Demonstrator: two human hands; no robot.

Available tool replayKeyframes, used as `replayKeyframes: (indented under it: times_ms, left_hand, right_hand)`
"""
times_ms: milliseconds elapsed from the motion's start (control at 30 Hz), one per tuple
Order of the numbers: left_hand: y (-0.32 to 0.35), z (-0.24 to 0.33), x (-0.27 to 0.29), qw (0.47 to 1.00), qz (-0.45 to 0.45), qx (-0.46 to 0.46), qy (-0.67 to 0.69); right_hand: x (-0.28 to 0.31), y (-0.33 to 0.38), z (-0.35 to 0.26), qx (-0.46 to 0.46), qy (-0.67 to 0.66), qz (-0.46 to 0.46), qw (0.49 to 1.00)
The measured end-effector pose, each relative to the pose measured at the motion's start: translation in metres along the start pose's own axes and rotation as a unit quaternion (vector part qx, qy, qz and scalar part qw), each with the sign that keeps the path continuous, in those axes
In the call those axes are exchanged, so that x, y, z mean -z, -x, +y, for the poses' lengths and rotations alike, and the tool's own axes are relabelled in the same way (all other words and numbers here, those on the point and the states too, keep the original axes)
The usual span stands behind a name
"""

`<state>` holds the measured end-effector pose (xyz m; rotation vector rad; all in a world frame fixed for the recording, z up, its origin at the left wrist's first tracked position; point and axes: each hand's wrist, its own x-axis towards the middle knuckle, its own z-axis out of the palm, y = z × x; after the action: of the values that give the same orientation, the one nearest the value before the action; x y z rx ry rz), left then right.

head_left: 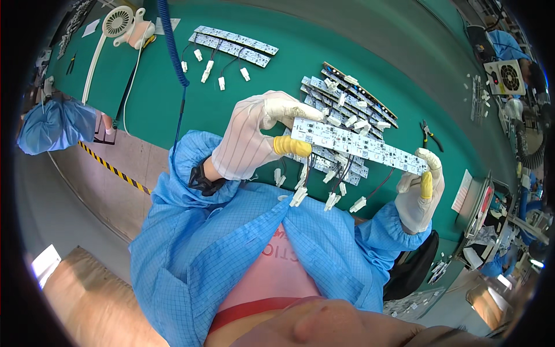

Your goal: Inspecting and stacking printed circuit board panels at a production station.

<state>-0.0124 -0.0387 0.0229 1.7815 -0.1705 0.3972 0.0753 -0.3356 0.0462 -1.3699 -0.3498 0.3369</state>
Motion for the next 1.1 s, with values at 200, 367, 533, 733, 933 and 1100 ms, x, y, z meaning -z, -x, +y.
replayKeyframes:
  times_ms: [200,367,533,733,933,1100]
  left_hand:
    - [0.002,-0.003,-0.001,0.998,0.041,-0.029,0.043]
    - [-0.002,0.005,0.011,1.0,-0.012,-0.02,-0.001]
    - [0.002,0.0,0.011,0.998,0.024,-0.032,0.042]
    - [0.002,0.001,0.011,0.998,0.023,0.032,0.055]
    - [0.009,-0.003,0.004,0.968,0.066,0.117,0.212]
    - [0.009,-0.004,0.008,0.974,0.037,0.145,0.169]
  right_hand:
    - [-0.007,0.001,-0.004,-0.023,-0.029,0.017,0.999]
    - [-0.011,0.0,-0.006,0.013,-0.044,0.005,0.999]
    - [-0.016,0.001,-0.005,0.032,-0.052,0.018,0.998]
    - [-0.01,0.0,-0.005,-0.01,-0.065,-0.021,0.998]
    - [-0.004,-0.002,-0.009,-0.019,0.09,-0.061,0.994]
    - [0.056,-0.043,0.021,0.092,0.632,0.092,0.764]
